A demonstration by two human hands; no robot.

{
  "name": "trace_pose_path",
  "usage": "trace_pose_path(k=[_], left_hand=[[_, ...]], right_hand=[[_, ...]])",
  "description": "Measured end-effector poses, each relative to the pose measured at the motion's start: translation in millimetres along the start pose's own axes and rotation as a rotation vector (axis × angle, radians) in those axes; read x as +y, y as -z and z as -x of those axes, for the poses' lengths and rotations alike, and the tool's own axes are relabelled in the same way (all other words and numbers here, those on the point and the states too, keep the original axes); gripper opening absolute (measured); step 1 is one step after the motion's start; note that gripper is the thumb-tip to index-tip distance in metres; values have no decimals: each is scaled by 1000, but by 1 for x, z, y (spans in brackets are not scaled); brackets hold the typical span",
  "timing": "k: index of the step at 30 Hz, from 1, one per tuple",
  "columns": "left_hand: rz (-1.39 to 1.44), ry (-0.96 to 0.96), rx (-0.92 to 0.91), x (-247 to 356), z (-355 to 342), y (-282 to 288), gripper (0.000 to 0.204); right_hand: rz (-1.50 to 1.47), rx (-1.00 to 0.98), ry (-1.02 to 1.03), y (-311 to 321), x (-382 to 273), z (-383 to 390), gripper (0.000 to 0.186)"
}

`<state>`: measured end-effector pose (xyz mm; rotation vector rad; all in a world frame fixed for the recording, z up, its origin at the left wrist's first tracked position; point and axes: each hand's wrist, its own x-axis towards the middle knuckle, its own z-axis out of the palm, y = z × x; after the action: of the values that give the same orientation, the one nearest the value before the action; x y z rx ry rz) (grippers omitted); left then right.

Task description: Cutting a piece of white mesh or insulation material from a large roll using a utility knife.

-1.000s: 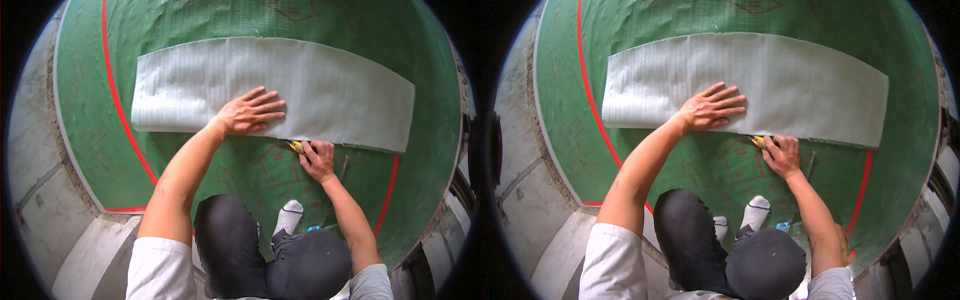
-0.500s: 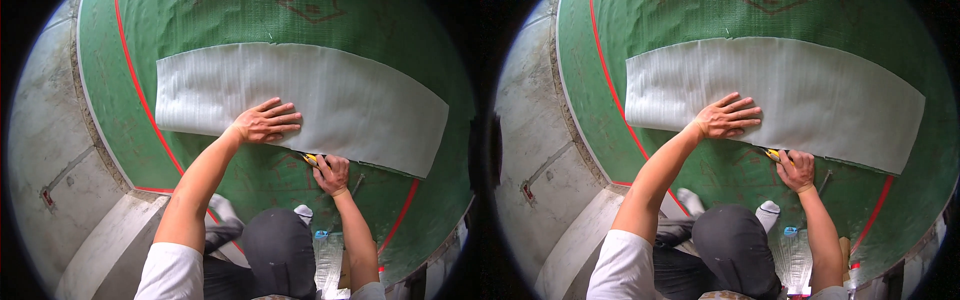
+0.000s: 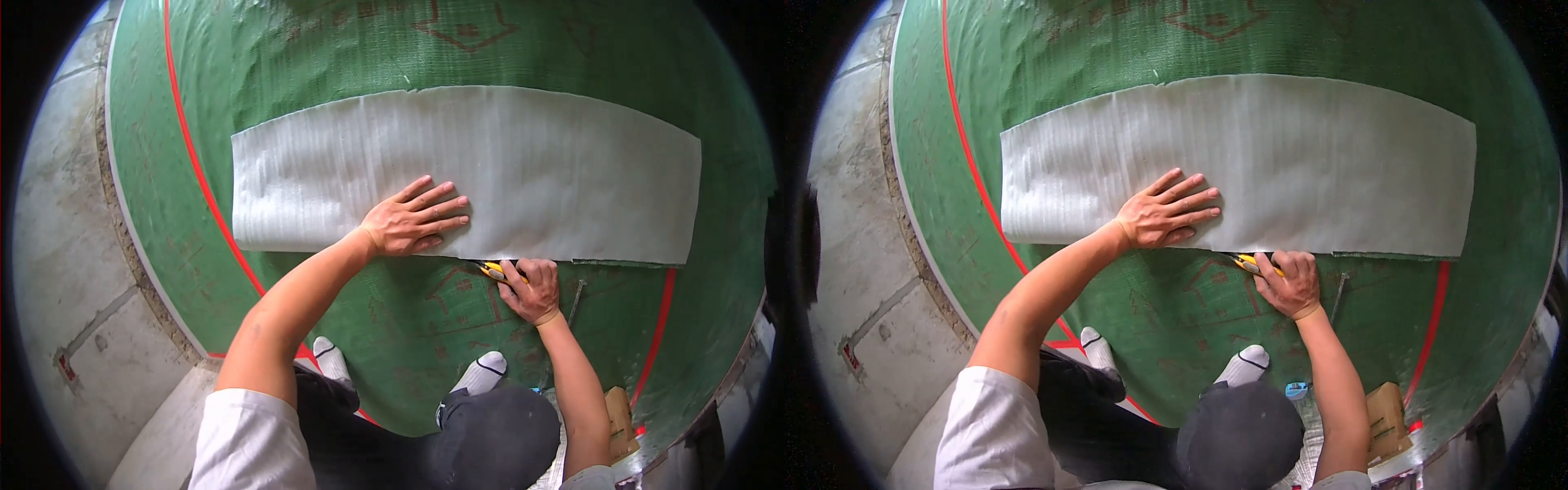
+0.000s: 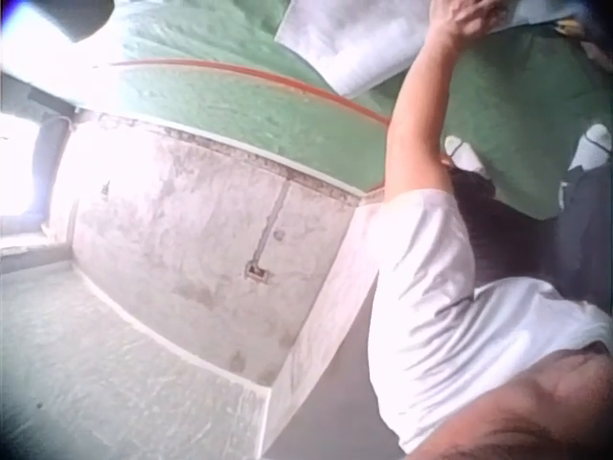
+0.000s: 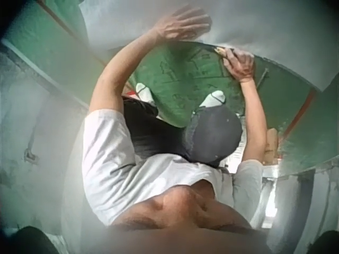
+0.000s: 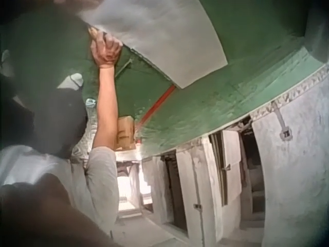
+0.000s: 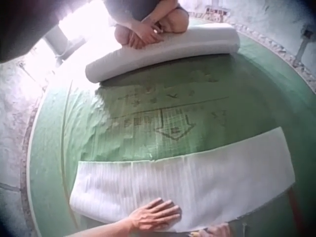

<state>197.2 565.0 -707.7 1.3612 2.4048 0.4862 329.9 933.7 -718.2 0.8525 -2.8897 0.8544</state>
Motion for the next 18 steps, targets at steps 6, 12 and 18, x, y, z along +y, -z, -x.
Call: trace_pose_path(k=[6,12,18], left_hand=[[-92,-17,-10,10,-13,-16,72],[-154,-47,107,-14,6,-8,69],[-136,-142,158,16,-8,-24,60]], right_hand=[[113,58,44,3,4,20,50],[237,69,-30,-2,-29,-13,49],[351,53,-192,2,-58,13,49]])
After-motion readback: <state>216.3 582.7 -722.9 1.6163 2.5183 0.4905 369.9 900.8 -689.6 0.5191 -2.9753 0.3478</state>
